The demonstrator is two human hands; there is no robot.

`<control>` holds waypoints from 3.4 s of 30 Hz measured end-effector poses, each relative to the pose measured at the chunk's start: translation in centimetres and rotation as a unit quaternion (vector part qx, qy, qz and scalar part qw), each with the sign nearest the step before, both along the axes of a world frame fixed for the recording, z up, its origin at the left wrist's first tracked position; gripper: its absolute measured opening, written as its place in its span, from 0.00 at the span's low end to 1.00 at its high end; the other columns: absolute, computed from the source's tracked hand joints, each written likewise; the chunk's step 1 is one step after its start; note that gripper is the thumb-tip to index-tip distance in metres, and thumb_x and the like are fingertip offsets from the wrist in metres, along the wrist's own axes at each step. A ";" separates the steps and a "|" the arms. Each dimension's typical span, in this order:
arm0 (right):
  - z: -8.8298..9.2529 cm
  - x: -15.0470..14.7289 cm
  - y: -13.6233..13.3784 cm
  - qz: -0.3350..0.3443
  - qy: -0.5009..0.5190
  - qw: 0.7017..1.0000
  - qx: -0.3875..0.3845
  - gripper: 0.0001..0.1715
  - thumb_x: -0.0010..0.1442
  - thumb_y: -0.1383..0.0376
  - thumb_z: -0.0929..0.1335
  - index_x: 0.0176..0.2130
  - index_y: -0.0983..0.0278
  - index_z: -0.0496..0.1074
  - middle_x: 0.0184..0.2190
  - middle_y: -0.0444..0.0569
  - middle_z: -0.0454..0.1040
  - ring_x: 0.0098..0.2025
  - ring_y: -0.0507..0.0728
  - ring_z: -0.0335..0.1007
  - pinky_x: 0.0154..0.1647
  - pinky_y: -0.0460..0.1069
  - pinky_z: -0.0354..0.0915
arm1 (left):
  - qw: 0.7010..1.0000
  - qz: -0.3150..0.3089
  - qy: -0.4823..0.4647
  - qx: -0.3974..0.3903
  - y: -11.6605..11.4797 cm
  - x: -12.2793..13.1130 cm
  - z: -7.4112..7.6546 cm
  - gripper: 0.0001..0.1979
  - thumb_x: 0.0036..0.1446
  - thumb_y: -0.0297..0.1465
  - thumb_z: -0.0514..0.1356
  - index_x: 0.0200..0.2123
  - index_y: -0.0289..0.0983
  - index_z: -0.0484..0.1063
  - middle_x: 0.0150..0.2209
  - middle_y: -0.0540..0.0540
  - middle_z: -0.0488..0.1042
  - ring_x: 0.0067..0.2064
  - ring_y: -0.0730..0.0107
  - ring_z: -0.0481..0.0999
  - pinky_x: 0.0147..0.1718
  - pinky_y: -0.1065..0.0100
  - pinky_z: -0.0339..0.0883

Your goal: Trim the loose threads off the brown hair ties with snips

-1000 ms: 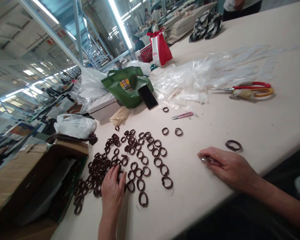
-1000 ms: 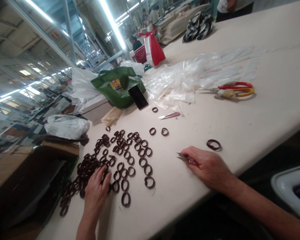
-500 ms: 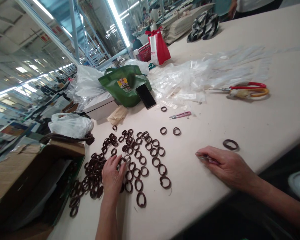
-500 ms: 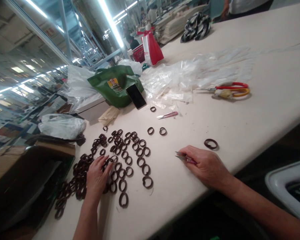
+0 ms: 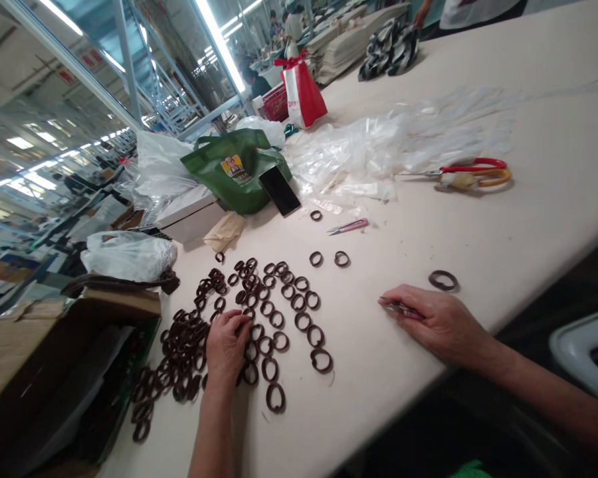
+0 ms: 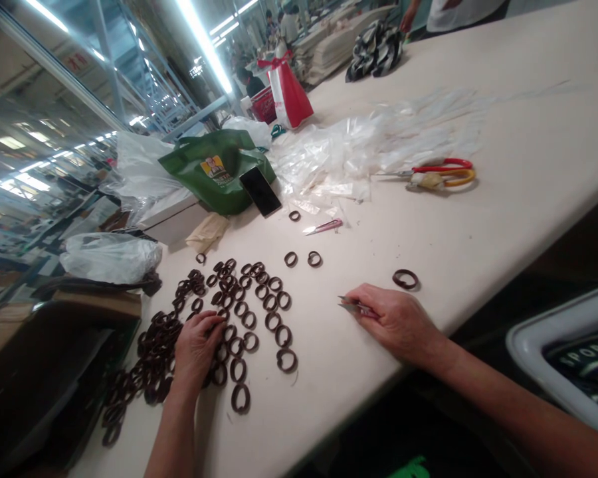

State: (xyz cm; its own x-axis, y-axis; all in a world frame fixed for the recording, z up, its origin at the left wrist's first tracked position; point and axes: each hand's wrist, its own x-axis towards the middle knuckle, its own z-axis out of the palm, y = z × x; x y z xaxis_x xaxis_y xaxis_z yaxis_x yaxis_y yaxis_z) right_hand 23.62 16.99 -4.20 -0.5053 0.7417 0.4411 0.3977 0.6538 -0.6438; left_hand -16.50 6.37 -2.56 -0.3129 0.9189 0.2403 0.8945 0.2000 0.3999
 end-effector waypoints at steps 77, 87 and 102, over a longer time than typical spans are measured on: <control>3.4 -5.8 -4.5 0.179 -0.117 0.977 0.006 0.20 0.70 0.55 0.63 0.34 0.65 0.74 0.31 0.45 0.73 0.31 0.50 0.68 0.28 0.45 0.54 | 0.981 0.068 -0.174 0.046 -5.3 18.9 4.3 0.48 0.55 0.40 0.63 0.71 0.38 0.39 0.36 0.49 0.79 0.31 0.69 0.74 0.37 0.65 0.71; 3.8 -5.8 -4.7 0.155 -0.108 0.982 -0.017 0.20 0.67 0.55 0.65 0.31 0.65 0.74 0.31 0.45 0.73 0.28 0.50 0.65 0.28 0.46 0.54 | 0.969 0.070 -0.228 0.064 -5.9 18.1 3.5 0.51 0.53 0.40 0.65 0.71 0.38 0.39 0.37 0.47 0.79 0.32 0.70 0.76 0.37 0.66 0.72; 3.7 -5.9 -4.6 0.143 -0.168 0.974 0.050 0.23 0.70 0.54 0.61 0.32 0.66 0.72 0.31 0.47 0.73 0.26 0.50 0.63 0.25 0.48 0.46 | 0.965 0.058 -0.246 0.071 -6.1 18.7 2.9 0.45 0.54 0.37 0.65 0.70 0.44 0.47 0.38 0.49 0.79 0.34 0.70 0.77 0.41 0.65 0.70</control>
